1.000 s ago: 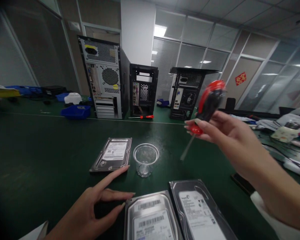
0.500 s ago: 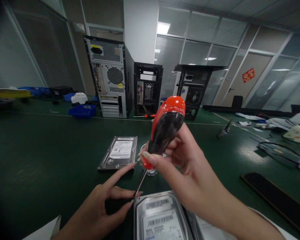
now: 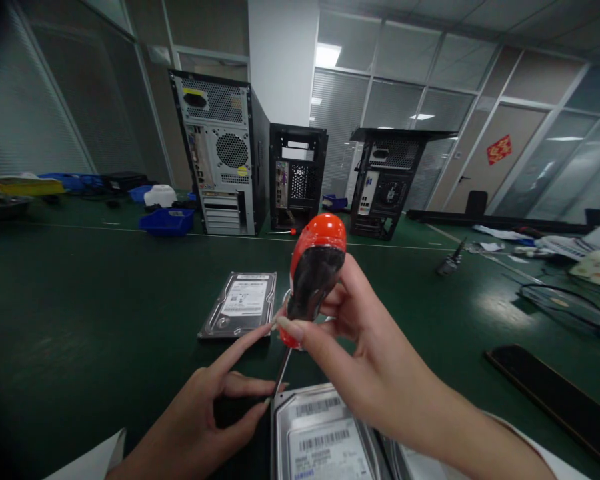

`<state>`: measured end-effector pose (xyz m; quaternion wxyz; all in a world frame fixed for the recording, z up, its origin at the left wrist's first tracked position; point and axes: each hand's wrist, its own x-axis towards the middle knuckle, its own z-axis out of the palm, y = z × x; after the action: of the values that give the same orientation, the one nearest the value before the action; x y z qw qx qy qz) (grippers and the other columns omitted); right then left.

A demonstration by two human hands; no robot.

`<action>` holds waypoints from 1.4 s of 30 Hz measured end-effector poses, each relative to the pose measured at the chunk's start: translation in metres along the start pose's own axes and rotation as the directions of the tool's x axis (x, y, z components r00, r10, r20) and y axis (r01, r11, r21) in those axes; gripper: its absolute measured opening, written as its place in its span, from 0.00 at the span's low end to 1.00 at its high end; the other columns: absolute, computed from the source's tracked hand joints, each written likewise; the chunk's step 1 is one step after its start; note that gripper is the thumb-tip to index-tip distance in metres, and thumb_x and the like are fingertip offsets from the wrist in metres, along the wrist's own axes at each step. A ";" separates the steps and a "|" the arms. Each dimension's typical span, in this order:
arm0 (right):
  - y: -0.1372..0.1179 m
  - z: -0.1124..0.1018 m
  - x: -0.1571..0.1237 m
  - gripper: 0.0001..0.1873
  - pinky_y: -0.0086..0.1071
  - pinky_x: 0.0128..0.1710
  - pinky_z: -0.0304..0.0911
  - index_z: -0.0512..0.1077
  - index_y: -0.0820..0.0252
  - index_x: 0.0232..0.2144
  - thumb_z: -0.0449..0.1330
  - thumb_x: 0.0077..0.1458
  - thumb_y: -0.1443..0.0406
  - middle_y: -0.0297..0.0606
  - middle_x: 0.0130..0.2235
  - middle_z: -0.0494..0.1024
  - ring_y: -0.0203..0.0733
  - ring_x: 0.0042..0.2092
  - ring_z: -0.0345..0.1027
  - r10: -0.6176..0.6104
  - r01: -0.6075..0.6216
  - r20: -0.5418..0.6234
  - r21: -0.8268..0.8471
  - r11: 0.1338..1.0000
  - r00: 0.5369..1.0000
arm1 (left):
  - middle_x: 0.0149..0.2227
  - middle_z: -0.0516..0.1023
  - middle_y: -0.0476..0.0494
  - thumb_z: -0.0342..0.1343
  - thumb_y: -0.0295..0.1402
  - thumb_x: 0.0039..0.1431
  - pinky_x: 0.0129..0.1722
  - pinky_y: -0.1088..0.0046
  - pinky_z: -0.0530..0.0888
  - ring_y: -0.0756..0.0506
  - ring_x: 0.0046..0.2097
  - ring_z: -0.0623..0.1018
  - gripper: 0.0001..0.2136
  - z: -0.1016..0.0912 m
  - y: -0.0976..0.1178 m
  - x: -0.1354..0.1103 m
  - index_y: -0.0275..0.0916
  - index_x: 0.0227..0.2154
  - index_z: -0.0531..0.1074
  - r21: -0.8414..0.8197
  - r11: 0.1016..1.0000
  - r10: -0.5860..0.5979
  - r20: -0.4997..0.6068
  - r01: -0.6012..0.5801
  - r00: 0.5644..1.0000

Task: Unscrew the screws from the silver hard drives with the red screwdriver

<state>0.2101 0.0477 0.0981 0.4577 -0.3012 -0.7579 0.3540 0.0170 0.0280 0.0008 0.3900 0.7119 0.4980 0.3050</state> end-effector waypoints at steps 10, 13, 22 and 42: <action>-0.002 -0.001 0.000 0.19 0.22 0.40 0.69 0.59 0.46 0.51 0.57 0.59 0.67 0.30 0.38 0.73 0.31 0.39 0.70 0.025 -0.026 0.025 0.041 0.999 0.999 | 0.40 0.80 0.55 0.56 0.36 0.55 0.37 0.70 0.72 0.42 0.43 0.77 0.36 -0.001 0.004 0.000 0.52 0.63 0.43 0.024 1.000 -0.019 0.000 0.019 1.000; -0.002 -0.001 -0.002 0.20 0.20 0.42 0.69 0.59 0.44 0.51 0.56 0.59 0.67 0.30 0.40 0.73 0.30 0.41 0.70 0.026 -0.028 0.044 0.048 0.998 0.999 | 0.41 0.80 0.55 0.56 0.36 0.55 0.35 0.72 0.72 0.43 0.43 0.77 0.36 0.000 0.003 0.000 0.53 0.63 0.42 0.002 1.000 -0.016 0.007 0.016 1.000; -0.002 -0.001 -0.001 0.21 0.23 0.44 0.69 0.58 0.43 0.53 0.57 0.59 0.66 0.32 0.43 0.74 0.32 0.43 0.70 0.004 -0.011 0.074 0.091 0.996 0.997 | 0.41 0.80 0.51 0.60 0.38 0.54 0.39 0.71 0.72 0.42 0.46 0.76 0.44 -0.003 0.008 0.001 0.49 0.64 0.35 -0.080 0.997 -0.001 0.019 0.002 1.000; -0.027 0.005 0.020 0.29 0.36 0.45 0.70 0.47 0.40 0.60 0.53 0.61 0.64 0.35 0.54 0.66 0.39 0.45 0.71 -0.098 0.090 0.052 0.141 0.986 0.994 | 0.35 0.82 0.51 0.61 0.34 0.53 0.49 0.67 0.70 0.44 0.41 0.80 0.41 0.002 0.007 0.014 0.42 0.64 0.41 -0.288 0.954 0.093 0.011 -0.086 0.996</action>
<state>0.1935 0.0469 0.1278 0.4712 -0.2221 -0.7581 0.3923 0.0261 0.0392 0.0068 0.4812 0.6733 0.4107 0.3827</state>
